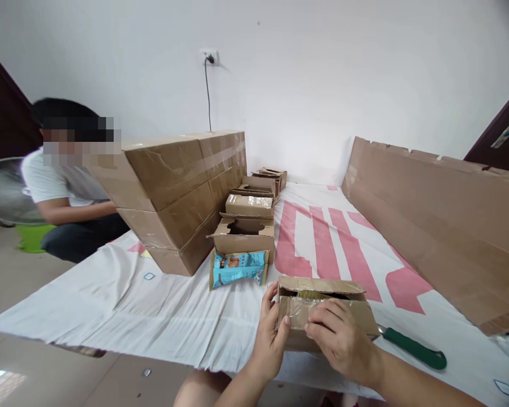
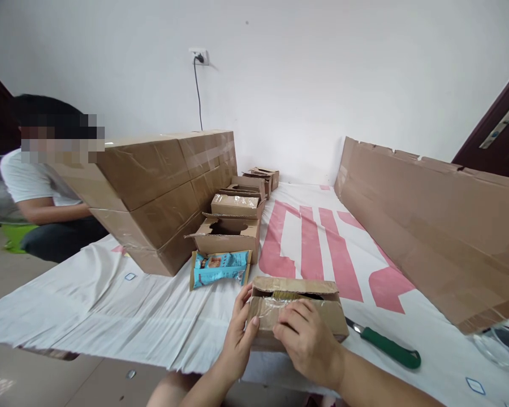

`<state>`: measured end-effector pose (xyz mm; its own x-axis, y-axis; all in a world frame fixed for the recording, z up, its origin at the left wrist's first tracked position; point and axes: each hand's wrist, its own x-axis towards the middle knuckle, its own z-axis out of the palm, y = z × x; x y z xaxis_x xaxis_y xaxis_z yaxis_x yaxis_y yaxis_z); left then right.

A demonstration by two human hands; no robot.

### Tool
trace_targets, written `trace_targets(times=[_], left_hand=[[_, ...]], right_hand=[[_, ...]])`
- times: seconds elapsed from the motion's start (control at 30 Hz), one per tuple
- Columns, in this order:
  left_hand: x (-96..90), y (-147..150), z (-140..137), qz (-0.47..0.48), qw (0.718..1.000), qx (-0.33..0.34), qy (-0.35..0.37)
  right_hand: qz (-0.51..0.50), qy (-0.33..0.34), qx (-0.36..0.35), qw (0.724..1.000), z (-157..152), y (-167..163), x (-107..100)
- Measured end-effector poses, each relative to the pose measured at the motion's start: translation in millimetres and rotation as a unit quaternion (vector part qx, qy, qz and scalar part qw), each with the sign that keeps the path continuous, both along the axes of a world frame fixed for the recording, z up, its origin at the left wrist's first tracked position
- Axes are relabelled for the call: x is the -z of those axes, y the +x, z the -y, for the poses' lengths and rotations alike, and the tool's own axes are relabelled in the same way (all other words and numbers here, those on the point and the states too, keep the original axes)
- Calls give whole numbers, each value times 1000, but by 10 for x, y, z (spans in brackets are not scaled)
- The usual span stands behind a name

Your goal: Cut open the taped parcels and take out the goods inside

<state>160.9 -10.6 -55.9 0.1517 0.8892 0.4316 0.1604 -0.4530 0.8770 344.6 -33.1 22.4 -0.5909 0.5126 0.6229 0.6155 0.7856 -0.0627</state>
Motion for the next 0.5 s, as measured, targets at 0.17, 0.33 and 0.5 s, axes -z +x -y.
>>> trace_targets(times=[0.17,0.33,0.5], left_hand=[[-5,1,10,-6,1000,2,0],[23,-4,24,-13,1000,1,11],[27,-27,26,-28,999,11,11]], right_hand=[[-41,-91,35,994,-10,-68,19],[-133,-180,92,970,-91,-69,-31],[-138,-182,133,964,-155,-42,-130]])
